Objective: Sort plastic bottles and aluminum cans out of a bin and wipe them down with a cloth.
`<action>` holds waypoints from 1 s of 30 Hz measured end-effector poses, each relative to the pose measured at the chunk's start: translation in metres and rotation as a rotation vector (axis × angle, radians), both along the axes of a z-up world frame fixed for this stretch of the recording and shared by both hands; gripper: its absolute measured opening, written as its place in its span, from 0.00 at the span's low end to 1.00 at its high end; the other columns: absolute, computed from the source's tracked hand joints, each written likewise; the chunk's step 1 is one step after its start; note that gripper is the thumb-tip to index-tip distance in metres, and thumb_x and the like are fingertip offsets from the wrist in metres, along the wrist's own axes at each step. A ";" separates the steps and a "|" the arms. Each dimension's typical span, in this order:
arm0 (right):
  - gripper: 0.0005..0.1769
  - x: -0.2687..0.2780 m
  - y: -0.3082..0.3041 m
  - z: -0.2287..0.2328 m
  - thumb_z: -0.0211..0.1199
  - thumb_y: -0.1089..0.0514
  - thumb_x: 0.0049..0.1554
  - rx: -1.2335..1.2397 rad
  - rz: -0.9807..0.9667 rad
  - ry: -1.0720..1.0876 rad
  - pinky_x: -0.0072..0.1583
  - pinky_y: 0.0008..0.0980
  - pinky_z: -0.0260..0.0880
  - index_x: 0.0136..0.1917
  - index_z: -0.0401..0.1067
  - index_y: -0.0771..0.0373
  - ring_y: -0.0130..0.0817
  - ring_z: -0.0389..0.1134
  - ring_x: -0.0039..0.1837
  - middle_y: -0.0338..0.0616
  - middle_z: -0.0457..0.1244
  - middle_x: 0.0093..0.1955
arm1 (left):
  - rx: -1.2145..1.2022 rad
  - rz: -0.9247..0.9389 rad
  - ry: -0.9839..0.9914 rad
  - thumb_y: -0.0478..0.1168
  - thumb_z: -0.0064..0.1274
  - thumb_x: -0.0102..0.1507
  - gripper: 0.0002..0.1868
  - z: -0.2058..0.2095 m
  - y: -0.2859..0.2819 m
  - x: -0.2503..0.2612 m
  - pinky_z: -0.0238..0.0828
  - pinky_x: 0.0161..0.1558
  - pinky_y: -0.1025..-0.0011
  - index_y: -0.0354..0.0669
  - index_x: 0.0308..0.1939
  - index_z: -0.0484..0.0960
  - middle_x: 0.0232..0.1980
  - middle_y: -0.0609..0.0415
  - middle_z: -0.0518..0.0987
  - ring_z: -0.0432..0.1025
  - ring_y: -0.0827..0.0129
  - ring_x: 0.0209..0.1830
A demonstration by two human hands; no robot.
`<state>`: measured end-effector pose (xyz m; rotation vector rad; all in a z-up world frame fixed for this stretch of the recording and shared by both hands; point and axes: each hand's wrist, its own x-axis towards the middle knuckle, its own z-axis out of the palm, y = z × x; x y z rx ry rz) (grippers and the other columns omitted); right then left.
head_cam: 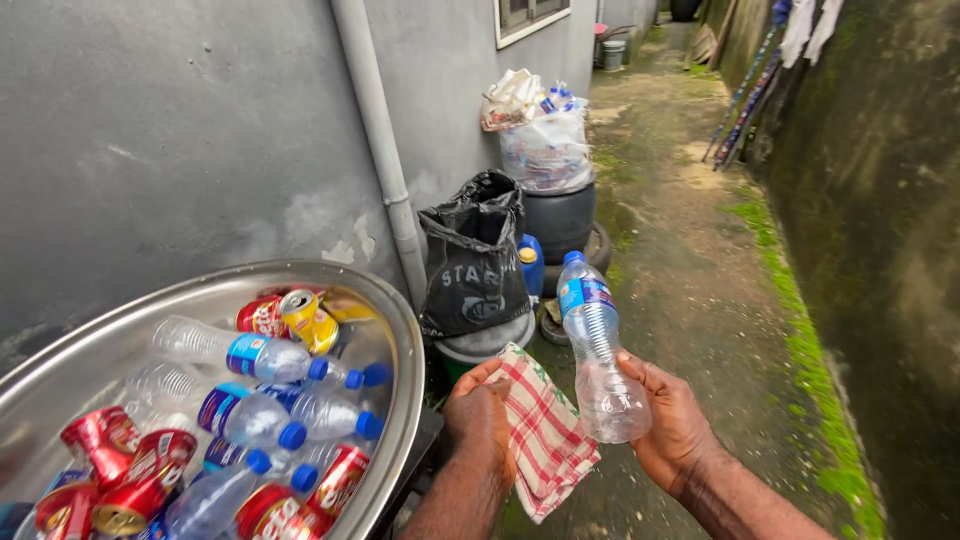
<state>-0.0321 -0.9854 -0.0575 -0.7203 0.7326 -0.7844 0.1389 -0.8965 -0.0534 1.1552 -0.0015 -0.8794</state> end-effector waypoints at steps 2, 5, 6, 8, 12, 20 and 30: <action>0.25 0.011 -0.026 0.007 0.57 0.46 0.59 0.021 0.030 0.021 0.58 0.52 0.71 0.64 0.73 0.62 0.40 0.70 0.55 0.46 0.69 0.54 | -0.034 0.033 0.028 0.29 0.46 0.66 0.14 -0.004 -0.025 0.013 0.83 0.45 0.58 0.37 0.54 0.80 0.48 0.44 0.85 0.80 0.58 0.44; 0.27 0.022 -0.066 0.014 0.58 0.45 0.59 0.036 0.074 0.033 0.59 0.51 0.71 0.66 0.72 0.62 0.39 0.70 0.56 0.45 0.69 0.55 | -0.116 0.084 0.084 0.32 0.44 0.67 0.13 -0.006 -0.064 0.028 0.83 0.45 0.57 0.36 0.53 0.79 0.47 0.44 0.84 0.80 0.57 0.44; 0.30 0.025 -0.082 0.017 0.58 0.43 0.59 0.027 0.095 0.023 0.60 0.49 0.71 0.68 0.71 0.62 0.39 0.70 0.57 0.45 0.68 0.56 | -0.169 0.111 0.113 0.34 0.44 0.68 0.12 -0.005 -0.078 0.032 0.82 0.46 0.56 0.37 0.53 0.78 0.47 0.45 0.83 0.80 0.57 0.45; 0.30 0.028 -0.110 0.026 0.57 0.44 0.59 0.013 0.132 0.057 0.60 0.51 0.71 0.70 0.68 0.60 0.39 0.70 0.58 0.46 0.69 0.57 | -0.151 0.115 0.096 0.33 0.42 0.68 0.13 0.004 -0.101 0.036 0.82 0.47 0.54 0.37 0.54 0.78 0.48 0.44 0.83 0.80 0.56 0.45; 0.33 0.037 -0.147 0.036 0.55 0.42 0.61 0.029 0.217 0.160 0.63 0.52 0.72 0.76 0.61 0.54 0.38 0.71 0.61 0.45 0.69 0.60 | -0.073 0.147 0.127 0.34 0.39 0.70 0.16 0.018 -0.128 0.037 0.82 0.52 0.47 0.40 0.60 0.75 0.54 0.41 0.82 0.80 0.54 0.49; 0.31 0.073 -0.200 0.033 0.53 0.40 0.62 0.084 0.312 0.183 0.60 0.54 0.75 0.70 0.66 0.62 0.41 0.72 0.59 0.51 0.69 0.57 | -0.041 0.304 0.213 0.38 0.44 0.70 0.19 -0.015 -0.182 0.094 0.79 0.54 0.47 0.42 0.64 0.78 0.59 0.44 0.82 0.79 0.54 0.53; 0.28 0.141 -0.274 0.028 0.57 0.42 0.59 0.024 0.360 0.223 0.57 0.53 0.72 0.64 0.71 0.61 0.41 0.72 0.55 0.46 0.71 0.53 | 0.007 0.301 0.401 0.50 0.48 0.70 0.20 0.012 -0.244 0.142 0.78 0.47 0.37 0.34 0.52 0.78 0.54 0.39 0.84 0.81 0.47 0.48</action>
